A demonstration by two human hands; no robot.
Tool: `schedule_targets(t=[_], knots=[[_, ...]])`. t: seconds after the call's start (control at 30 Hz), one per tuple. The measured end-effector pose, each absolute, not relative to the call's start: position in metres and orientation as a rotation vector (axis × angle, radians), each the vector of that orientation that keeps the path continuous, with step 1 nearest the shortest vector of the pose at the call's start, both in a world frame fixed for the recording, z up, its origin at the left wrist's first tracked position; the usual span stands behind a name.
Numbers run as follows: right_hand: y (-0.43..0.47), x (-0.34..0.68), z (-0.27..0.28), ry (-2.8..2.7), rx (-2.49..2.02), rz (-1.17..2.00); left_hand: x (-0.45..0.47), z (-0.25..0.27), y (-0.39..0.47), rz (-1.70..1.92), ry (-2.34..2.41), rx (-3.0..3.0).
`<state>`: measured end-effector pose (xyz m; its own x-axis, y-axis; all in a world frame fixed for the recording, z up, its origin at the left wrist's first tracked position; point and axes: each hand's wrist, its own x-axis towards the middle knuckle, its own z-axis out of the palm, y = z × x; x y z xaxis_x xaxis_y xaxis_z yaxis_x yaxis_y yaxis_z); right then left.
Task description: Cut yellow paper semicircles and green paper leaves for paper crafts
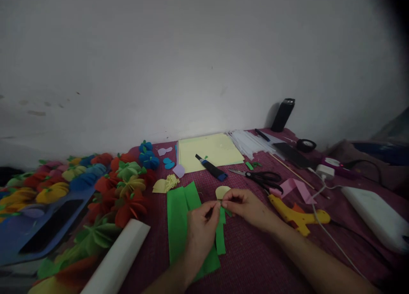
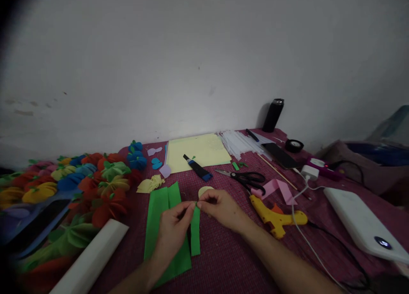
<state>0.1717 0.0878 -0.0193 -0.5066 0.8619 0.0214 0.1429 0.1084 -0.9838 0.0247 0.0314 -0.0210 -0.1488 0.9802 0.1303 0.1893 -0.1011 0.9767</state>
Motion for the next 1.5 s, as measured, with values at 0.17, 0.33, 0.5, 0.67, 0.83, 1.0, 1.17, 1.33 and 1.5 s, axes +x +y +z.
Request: schedule_targets(t=[0.17,0.33,0.5,0.67,0.83,1.0,1.17,1.33,1.5], knots=[[0.088,0.175,-0.015,-1.684,-0.879,1.522,0.022,-0.022,0.035,1.3,1.324,1.148],[0.09,0.18,-0.005,-1.595,-0.805,1.582,0.025,-0.014,0.035,1.12,1.015,0.772],[0.091,0.183,-0.001,-1.581,-0.775,1.612,0.028,-0.014,0.03,1.033,0.908,0.772],[0.092,0.184,-0.002,-1.583,-0.784,1.625,0.028,-0.018,0.029,1.011,0.922,0.875],[0.092,0.184,-0.002,-1.55,-0.793,1.647,0.03,-0.012,0.027,0.987,0.841,0.725],[0.093,0.183,-0.006,-1.508,-0.764,1.69,0.031,-0.013,0.025,0.989,0.819,0.723],[0.093,0.183,-0.007,-1.501,-0.785,1.707,0.032,-0.02,0.026,1.012,0.857,0.76],[0.091,0.182,-0.007,-1.512,-0.833,1.69,0.034,-0.021,0.027,1.024,1.02,0.999],[0.09,0.177,-0.015,-1.554,-0.786,1.767,0.034,-0.019,0.027,0.969,1.172,1.327]])
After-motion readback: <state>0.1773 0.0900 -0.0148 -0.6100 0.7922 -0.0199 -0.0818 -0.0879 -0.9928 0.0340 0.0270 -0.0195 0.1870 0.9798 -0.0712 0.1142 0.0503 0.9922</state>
